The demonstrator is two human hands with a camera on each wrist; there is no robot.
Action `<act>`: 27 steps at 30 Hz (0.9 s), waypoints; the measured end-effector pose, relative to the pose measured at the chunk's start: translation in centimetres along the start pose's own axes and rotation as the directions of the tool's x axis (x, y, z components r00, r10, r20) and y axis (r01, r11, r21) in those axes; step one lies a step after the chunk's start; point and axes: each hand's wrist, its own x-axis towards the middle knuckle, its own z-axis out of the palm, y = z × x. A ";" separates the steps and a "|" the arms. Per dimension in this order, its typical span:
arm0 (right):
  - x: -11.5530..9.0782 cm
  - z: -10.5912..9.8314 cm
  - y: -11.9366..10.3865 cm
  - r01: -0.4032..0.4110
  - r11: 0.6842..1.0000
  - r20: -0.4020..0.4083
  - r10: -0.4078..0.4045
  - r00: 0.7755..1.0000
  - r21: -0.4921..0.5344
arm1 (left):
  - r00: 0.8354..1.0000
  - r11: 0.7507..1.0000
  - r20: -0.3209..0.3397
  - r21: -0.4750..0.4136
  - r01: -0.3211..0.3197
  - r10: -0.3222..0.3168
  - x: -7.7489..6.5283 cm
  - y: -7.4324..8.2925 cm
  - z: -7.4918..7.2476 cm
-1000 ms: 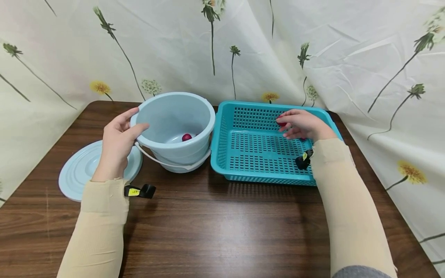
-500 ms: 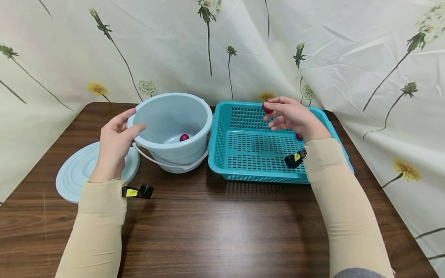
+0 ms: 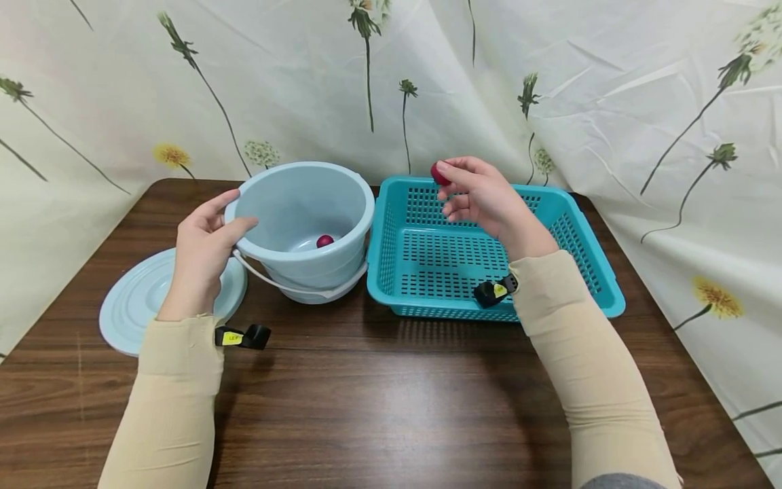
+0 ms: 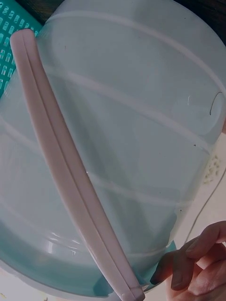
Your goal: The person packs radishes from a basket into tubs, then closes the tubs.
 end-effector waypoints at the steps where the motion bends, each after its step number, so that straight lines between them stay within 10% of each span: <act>1: 0.0 0.4 0.0 0.008 1.000 0.000 -0.008 1.000 0.008 | 1.000 1.000 0.000 0.000 0.000 0.000 0.0 0.0 0.0; 27: 0.3 8.6 1.7 0.032 0.994 0.098 -0.042 0.994 0.100 | 1.000 1.000 -0.003 -0.008 0.003 -0.003 -0.1 0.1 0.0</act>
